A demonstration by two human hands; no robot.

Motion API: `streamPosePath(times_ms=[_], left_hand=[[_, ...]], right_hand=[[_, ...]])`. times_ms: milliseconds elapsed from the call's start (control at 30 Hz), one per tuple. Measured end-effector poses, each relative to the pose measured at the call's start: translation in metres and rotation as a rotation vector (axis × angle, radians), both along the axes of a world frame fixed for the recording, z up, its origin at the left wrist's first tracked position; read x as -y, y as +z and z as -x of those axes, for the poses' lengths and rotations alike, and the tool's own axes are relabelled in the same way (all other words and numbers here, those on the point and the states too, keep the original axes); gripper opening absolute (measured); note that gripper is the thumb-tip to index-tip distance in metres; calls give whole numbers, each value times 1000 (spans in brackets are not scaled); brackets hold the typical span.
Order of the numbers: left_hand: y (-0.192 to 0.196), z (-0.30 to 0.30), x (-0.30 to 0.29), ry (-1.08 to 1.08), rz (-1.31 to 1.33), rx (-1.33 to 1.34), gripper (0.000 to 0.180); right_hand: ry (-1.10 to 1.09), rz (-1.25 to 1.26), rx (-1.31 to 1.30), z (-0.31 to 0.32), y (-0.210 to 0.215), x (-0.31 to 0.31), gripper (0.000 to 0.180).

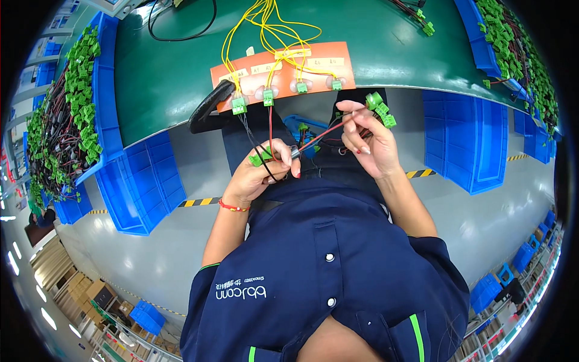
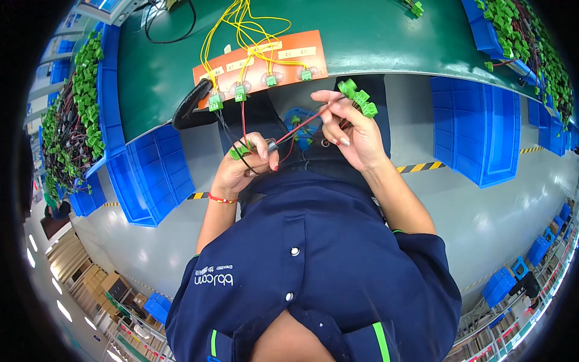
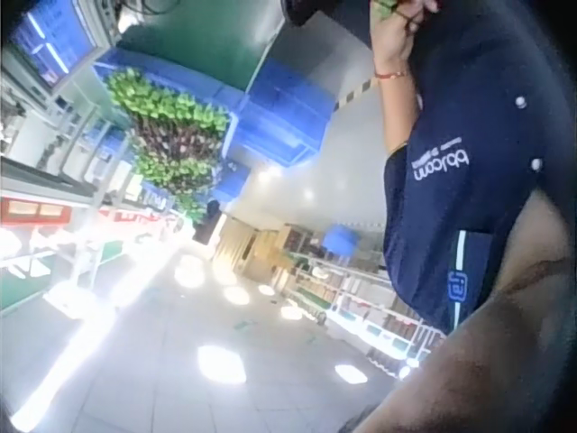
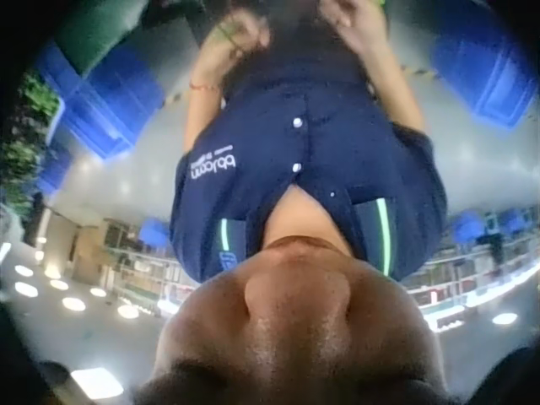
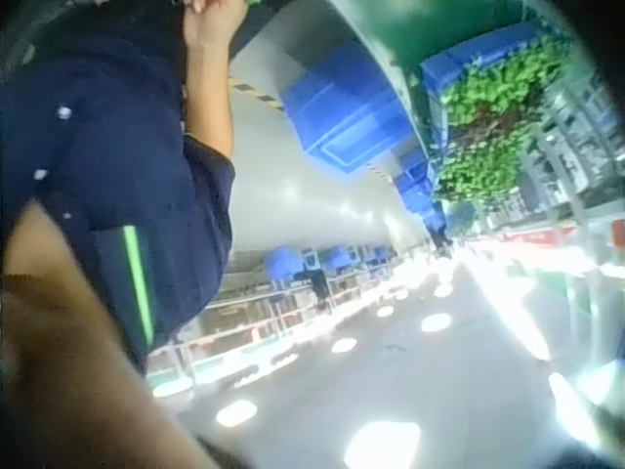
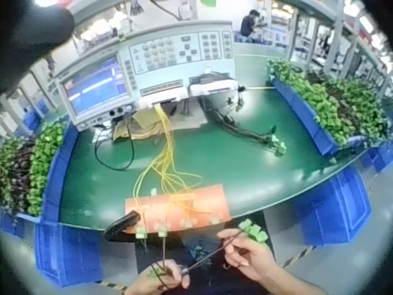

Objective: The person repeatedly picks up green electrical connectors from blue bins, connects them to wires on a test board, and places them back into the bins. The process involves handling multiple connectors and wires in a repetitive assembly or testing loop.

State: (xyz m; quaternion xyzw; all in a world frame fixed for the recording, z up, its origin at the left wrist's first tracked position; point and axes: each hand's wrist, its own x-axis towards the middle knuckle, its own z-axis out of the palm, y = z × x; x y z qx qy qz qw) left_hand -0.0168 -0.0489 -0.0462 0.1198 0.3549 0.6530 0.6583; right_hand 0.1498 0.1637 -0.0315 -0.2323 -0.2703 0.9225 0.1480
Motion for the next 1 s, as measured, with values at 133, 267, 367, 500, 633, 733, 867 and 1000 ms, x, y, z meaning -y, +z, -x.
streamPosePath(times_ms=[133,267,367,500,633,733,867,1000], left_hand=[[2,-4,2,52,19,42,11],[7,-3,1,59,79,-63,14],[29,-9,-8,246,330,-259,27],[30,-15,-3,859,289,-638,28],[55,-31,-1,856,156,-940,26],[70,-42,-9,535,106,-1096,24],[54,-38,-20,116,-44,-1240,30],[47,-46,-41,-292,-83,-1672,55]], right_hand=[[-9,-130,-8,2,15,9,37],[7,-319,59,6,21,13,30],[76,-475,156,10,32,14,26],[131,-706,110,20,40,22,18],[154,-661,123,28,47,30,20],[164,-632,117,29,50,30,22],[163,-641,84,25,67,21,25],[204,-842,84,21,59,6,27]])
